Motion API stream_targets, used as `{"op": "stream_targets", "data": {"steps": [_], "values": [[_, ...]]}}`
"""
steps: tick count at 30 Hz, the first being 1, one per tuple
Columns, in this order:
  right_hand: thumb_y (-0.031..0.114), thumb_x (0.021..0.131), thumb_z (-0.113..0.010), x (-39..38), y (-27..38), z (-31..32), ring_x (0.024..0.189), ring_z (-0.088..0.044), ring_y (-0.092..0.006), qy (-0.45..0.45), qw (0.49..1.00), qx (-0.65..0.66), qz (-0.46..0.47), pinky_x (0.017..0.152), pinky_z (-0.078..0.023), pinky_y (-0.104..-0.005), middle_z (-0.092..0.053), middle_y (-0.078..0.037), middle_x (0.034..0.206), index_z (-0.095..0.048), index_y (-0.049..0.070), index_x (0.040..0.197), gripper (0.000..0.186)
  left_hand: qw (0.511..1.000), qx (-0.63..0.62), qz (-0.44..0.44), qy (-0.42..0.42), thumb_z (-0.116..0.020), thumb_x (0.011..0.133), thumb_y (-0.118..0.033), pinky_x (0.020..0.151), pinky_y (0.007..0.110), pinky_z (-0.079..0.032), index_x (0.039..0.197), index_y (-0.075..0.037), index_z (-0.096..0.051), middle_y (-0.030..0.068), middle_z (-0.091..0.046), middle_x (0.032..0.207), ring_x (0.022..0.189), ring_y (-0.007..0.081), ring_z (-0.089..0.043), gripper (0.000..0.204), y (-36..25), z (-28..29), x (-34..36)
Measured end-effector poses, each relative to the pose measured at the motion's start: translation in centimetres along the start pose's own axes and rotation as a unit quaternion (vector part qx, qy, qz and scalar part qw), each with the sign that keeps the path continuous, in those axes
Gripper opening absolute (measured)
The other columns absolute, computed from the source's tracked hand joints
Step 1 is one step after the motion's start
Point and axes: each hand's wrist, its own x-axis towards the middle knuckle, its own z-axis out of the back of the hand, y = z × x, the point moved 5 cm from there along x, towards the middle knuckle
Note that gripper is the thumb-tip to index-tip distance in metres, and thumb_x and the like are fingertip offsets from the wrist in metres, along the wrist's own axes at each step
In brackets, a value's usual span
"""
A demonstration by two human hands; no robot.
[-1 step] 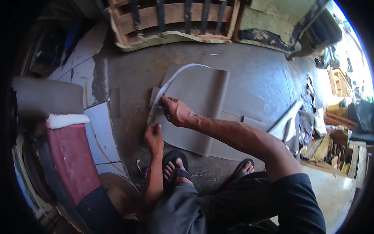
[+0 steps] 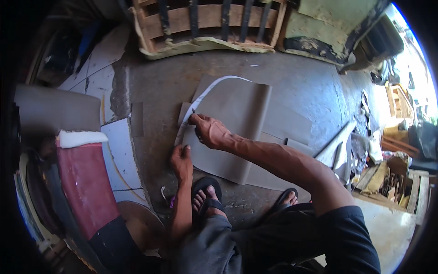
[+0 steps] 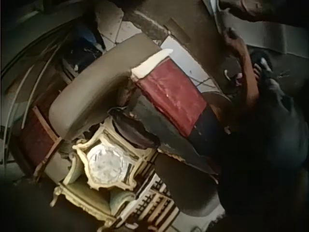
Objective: The person uses shears to cut a shape out of a piece of gray fabric while using a paper template as a guide on a workshop floor.
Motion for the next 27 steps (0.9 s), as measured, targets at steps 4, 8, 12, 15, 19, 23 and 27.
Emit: {"op": "stream_targets", "data": {"steps": [4,8,12,15,19,23,27], "values": [[0.0,0.079,-0.057,1.0,0.4,-0.2,0.111,-0.056,-0.0335,0.033,0.987,-0.14,0.075,0.092,-0.047,-0.0412,-0.063,-0.013,0.112,-0.057,0.007,0.113,0.035,1.0,-0.005,0.02,-0.003,-0.067,0.091,-0.018,0.076,0.033,-0.051,0.106,0.004,-0.064,0.0159,-0.07,0.092,0.083,0.0226,-0.067,0.027,0.3,0.3,0.4],[0.003,0.082,-0.055,2.3,-0.2,-0.8,0.113,-0.055,-0.0316,0.037,0.965,-0.222,0.131,0.097,-0.044,-0.0448,-0.063,-0.012,0.114,-0.058,0.007,0.116,0.034,0.999,0.024,0.02,-0.027,-0.069,0.09,-0.018,0.075,0.034,-0.051,0.105,0.003,-0.065,0.0148,-0.07,0.09,0.082,0.0226,-0.067,0.026,1.0,0.3,0.6],[0.007,0.083,-0.056,3.7,-0.7,-0.6,0.116,-0.054,-0.029,0.051,0.944,-0.275,0.173,0.101,-0.039,-0.0489,-0.062,-0.011,0.116,-0.059,0.008,0.116,0.034,0.998,-0.028,-0.034,-0.052,-0.068,0.089,-0.014,0.074,0.036,-0.052,0.104,0.0,-0.066,0.0141,-0.07,0.09,0.082,0.0239,-0.067,0.021,1.0,0.4,0.7],[0.008,0.081,-0.057,4.7,-1.2,-0.2,0.114,-0.055,-0.0281,0.078,0.937,-0.287,0.184,0.1,-0.039,-0.0478,-0.063,-0.01,0.113,-0.06,0.008,0.114,0.033,0.997,-0.012,-0.041,-0.066,-0.068,0.089,-0.011,0.074,0.037,-0.052,0.103,-0.001,-0.066,0.0147,-0.069,0.091,0.082,0.0261,-0.067,0.017,0.6,0.6,0.7],[0.013,0.079,-0.059,5.2,-1.2,-0.2,0.102,-0.06,-0.0286,0.073,0.947,-0.25,0.188,0.096,-0.039,-0.0453,-0.063,-0.009,0.099,-0.058,0.008,0.107,0.028,0.993,0.042,-0.018,-0.108,-0.068,0.088,-0.009,0.074,0.037,-0.052,0.099,-0.001,-0.066,0.0152,-0.069,0.088,0.081,0.0285,-0.067,0.014,-0.1,0.7,0.9],[0.01,0.079,-0.06,6.2,-0.2,-1.1,0.106,-0.061,-0.0274,0.106,0.944,-0.266,0.165,0.092,-0.041,-0.0444,-0.064,-0.009,0.108,-0.061,0.009,0.111,0.032,0.989,0.083,-0.029,-0.122,-0.069,0.087,-0.01,0.074,0.037,-0.052,0.099,-0.002,-0.066,0.0133,-0.069,0.086,0.081,0.0274,-0.067,0.015,0.7,2.3,1.6],[0.012,0.078,-0.064,6.4,-1.4,-0.5,0.108,-0.061,-0.0266,0.115,0.945,-0.267,0.152,0.091,-0.04,-0.0455,-0.064,-0.009,0.106,-0.062,0.012,0.11,0.032,0.997,0.067,0.022,-0.018,-0.072,0.084,-0.013,0.073,0.036,-0.052,0.098,-0.002,-0.068,0.0115,-0.07,0.084,0.079,0.0252,-0.068,0.018,1.7,2.3,3.3]]}}
